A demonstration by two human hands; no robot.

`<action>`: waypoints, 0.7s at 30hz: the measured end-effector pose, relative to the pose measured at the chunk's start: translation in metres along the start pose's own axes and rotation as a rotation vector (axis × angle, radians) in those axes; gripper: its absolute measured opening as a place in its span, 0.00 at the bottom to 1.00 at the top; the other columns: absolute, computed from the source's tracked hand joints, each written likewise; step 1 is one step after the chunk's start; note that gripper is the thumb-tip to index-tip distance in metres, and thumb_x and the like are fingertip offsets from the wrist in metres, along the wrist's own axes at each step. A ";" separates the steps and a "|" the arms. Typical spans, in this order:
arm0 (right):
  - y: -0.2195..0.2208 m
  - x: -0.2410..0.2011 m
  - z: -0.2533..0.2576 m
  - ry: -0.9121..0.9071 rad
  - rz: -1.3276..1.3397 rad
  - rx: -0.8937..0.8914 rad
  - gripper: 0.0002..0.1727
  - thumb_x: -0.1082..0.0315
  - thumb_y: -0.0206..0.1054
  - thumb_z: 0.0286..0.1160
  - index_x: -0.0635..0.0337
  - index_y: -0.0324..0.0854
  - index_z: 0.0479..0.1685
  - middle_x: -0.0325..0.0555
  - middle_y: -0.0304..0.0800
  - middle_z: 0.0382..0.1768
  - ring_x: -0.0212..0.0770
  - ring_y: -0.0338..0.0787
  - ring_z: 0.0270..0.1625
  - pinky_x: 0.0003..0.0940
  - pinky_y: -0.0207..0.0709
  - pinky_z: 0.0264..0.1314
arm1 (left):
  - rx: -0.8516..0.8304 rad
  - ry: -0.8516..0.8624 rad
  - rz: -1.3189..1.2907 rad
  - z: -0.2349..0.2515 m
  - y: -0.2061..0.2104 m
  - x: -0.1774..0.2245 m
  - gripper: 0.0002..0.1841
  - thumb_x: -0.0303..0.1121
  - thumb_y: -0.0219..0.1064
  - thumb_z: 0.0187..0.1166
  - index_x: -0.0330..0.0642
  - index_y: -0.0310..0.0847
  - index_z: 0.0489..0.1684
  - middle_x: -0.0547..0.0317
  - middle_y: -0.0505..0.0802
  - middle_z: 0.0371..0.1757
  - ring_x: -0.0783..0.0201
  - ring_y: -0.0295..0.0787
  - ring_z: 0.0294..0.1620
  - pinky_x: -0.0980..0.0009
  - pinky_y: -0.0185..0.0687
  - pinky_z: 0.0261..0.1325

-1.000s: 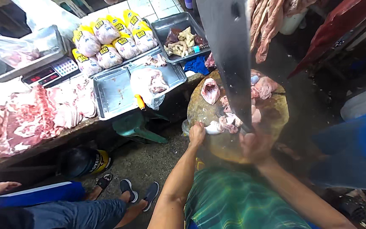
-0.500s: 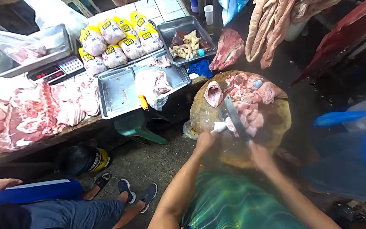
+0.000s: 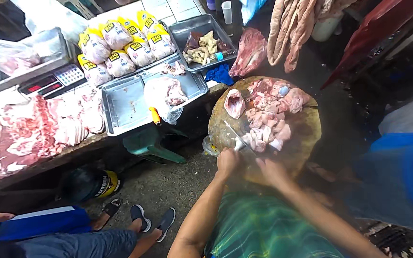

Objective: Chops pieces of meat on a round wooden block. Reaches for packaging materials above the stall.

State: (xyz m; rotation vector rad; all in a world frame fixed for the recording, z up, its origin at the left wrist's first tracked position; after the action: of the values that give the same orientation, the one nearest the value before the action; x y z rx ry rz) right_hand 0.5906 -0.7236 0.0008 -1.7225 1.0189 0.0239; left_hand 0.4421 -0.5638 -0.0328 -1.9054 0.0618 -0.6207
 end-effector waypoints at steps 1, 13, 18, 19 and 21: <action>0.004 0.015 0.001 0.099 -0.021 -0.087 0.45 0.28 0.36 0.86 0.60 0.83 0.57 0.58 0.92 0.46 0.58 0.93 0.56 0.62 0.83 0.59 | -0.010 -0.001 -0.004 0.003 0.000 0.003 0.22 0.50 0.59 0.86 0.41 0.91 0.41 0.45 0.93 0.51 0.45 0.92 0.54 0.41 0.87 0.57; -0.098 0.067 -0.008 0.069 0.446 0.183 0.39 0.33 0.42 0.89 0.61 0.85 0.47 0.48 0.83 0.25 0.46 0.86 0.25 0.52 0.85 0.33 | -0.135 0.253 -0.019 0.050 0.012 0.081 0.12 0.36 0.63 0.83 0.40 0.90 0.42 0.43 0.94 0.43 0.42 0.93 0.50 0.38 0.86 0.54; -0.056 0.075 -0.020 0.268 0.791 -0.017 0.37 0.35 0.44 0.91 0.62 0.81 0.44 0.41 0.76 0.17 0.38 0.76 0.13 0.38 0.80 0.17 | -0.035 0.136 -0.118 0.078 -0.041 0.044 0.17 0.46 0.66 0.82 0.45 0.92 0.55 0.43 0.93 0.56 0.43 0.92 0.56 0.37 0.86 0.59; -0.046 0.073 -0.022 0.270 0.869 -0.014 0.36 0.36 0.42 0.92 0.62 0.80 0.45 0.41 0.74 0.16 0.38 0.74 0.11 0.38 0.79 0.15 | 0.025 0.125 -0.131 0.093 -0.059 0.042 0.20 0.46 0.68 0.81 0.44 0.88 0.64 0.41 0.89 0.66 0.42 0.89 0.62 0.37 0.84 0.64; -0.033 0.067 -0.024 0.269 0.967 0.044 0.35 0.37 0.40 0.93 0.60 0.79 0.43 0.38 0.72 0.14 0.36 0.72 0.09 0.36 0.76 0.12 | 0.140 0.155 -0.171 0.127 -0.094 0.047 0.26 0.44 0.72 0.78 0.43 0.81 0.74 0.37 0.82 0.75 0.39 0.85 0.68 0.38 0.83 0.67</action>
State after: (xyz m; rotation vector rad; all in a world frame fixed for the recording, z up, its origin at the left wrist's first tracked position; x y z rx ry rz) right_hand 0.6428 -0.7816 0.0040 -1.0642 1.9506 0.3906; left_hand 0.5171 -0.4314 0.0321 -1.7367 -0.0456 -0.8657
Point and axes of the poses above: each hand's wrist, its own z-axis towards the middle knuckle, its own y-axis out of the palm, x = y × z, the point moved 8 cm from there along z, towards the middle knuckle
